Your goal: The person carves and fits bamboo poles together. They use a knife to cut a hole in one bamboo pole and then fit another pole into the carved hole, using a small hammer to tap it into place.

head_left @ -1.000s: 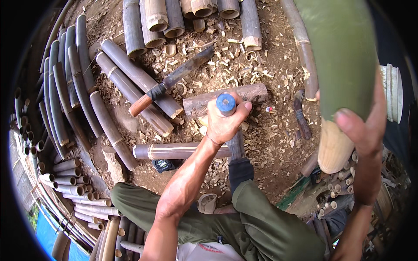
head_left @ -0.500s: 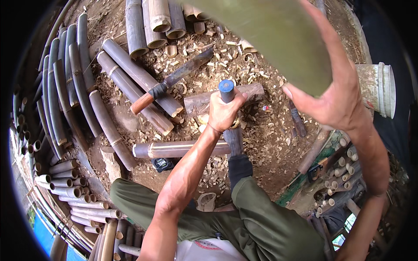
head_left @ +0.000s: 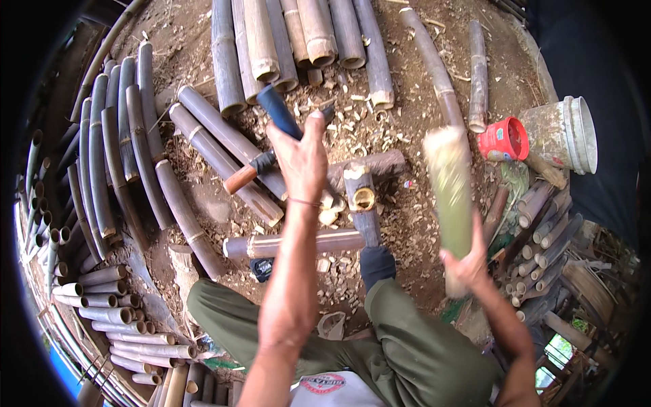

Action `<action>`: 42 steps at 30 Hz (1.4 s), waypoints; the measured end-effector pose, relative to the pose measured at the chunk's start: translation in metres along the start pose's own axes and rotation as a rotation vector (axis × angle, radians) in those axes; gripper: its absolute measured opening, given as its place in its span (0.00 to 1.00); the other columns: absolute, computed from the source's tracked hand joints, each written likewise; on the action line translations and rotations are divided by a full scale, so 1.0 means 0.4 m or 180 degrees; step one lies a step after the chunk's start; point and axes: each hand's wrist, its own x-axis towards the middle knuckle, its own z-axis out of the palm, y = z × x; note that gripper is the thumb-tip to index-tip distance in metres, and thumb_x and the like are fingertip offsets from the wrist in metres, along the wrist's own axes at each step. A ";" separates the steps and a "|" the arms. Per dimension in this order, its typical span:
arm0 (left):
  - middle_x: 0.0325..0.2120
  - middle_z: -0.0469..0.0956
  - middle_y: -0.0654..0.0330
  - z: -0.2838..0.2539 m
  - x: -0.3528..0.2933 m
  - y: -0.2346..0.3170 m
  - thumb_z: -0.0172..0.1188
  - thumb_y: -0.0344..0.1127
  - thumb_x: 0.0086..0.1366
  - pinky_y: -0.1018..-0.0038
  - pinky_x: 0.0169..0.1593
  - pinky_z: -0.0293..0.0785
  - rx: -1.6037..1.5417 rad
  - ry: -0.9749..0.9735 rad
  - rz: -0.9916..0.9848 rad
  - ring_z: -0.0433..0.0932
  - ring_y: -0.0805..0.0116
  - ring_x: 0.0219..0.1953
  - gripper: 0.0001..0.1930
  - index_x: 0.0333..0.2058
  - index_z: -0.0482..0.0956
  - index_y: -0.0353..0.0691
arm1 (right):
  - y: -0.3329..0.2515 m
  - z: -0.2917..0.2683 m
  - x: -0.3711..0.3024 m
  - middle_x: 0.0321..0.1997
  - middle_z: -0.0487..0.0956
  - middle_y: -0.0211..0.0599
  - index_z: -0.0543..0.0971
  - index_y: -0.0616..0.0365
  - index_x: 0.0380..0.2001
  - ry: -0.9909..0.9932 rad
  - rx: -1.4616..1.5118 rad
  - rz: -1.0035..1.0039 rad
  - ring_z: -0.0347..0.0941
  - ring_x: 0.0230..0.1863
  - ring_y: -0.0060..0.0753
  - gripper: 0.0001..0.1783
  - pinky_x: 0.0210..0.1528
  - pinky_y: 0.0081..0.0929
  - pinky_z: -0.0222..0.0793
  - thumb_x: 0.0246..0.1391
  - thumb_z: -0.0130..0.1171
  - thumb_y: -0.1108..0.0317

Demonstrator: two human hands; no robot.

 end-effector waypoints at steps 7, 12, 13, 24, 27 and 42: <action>0.44 0.71 0.37 0.062 0.162 -0.212 0.52 0.25 0.56 0.55 0.56 0.69 0.2992 -0.1497 0.1171 0.72 0.37 0.49 0.24 0.54 0.71 0.38 | 0.405 0.161 -0.266 0.57 0.71 0.55 0.69 0.63 0.58 -0.0385 -0.0715 0.0115 0.64 0.62 0.58 0.34 0.66 0.48 0.58 0.49 0.65 0.60; 0.45 0.73 0.38 0.076 0.148 -0.288 0.57 0.33 0.60 0.56 0.55 0.70 0.3159 -0.1578 0.0831 0.72 0.40 0.50 0.24 0.56 0.70 0.35 | 0.466 0.108 0.173 0.54 0.68 0.54 0.64 0.62 0.61 0.0378 -0.1875 0.0491 0.65 0.55 0.57 0.35 0.59 0.49 0.63 0.52 0.63 0.62; 0.44 0.75 0.39 0.075 0.134 -0.272 0.57 0.37 0.62 0.57 0.54 0.71 0.3011 -0.1489 0.0950 0.73 0.41 0.49 0.23 0.55 0.71 0.32 | 0.489 0.094 0.209 0.53 0.68 0.53 0.65 0.62 0.60 -0.0070 -0.1888 0.0726 0.66 0.54 0.56 0.34 0.57 0.48 0.65 0.52 0.63 0.62; 0.33 0.78 0.52 -0.017 -0.319 -0.106 0.60 0.68 0.59 0.73 0.35 0.76 0.0477 -0.3414 -0.2400 0.79 0.70 0.30 0.49 0.60 0.63 0.23 | 0.088 0.064 0.140 0.40 0.77 0.48 0.67 0.66 0.58 -0.1734 0.1180 0.0527 0.77 0.35 0.39 0.32 0.38 0.30 0.74 0.47 0.56 0.72; 0.26 0.76 0.59 0.053 -0.334 -0.147 0.57 0.71 0.59 0.74 0.29 0.74 0.0211 -0.2860 -0.2590 0.76 0.75 0.22 0.47 0.51 0.70 0.23 | 0.003 0.141 0.138 0.34 0.81 0.51 0.71 0.52 0.56 -0.1707 0.0611 0.0406 0.79 0.37 0.57 0.30 0.40 0.43 0.76 0.46 0.60 0.66; 0.17 0.69 0.65 0.121 -0.286 -0.206 0.48 0.43 0.72 0.76 0.24 0.64 -0.2616 -0.1039 -0.3342 0.67 0.74 0.19 0.20 0.51 0.75 0.32 | -0.153 0.173 0.443 0.28 0.82 0.42 0.78 0.60 0.41 -0.3405 -0.2052 -0.0874 0.81 0.29 0.43 0.16 0.30 0.39 0.77 0.48 0.62 0.66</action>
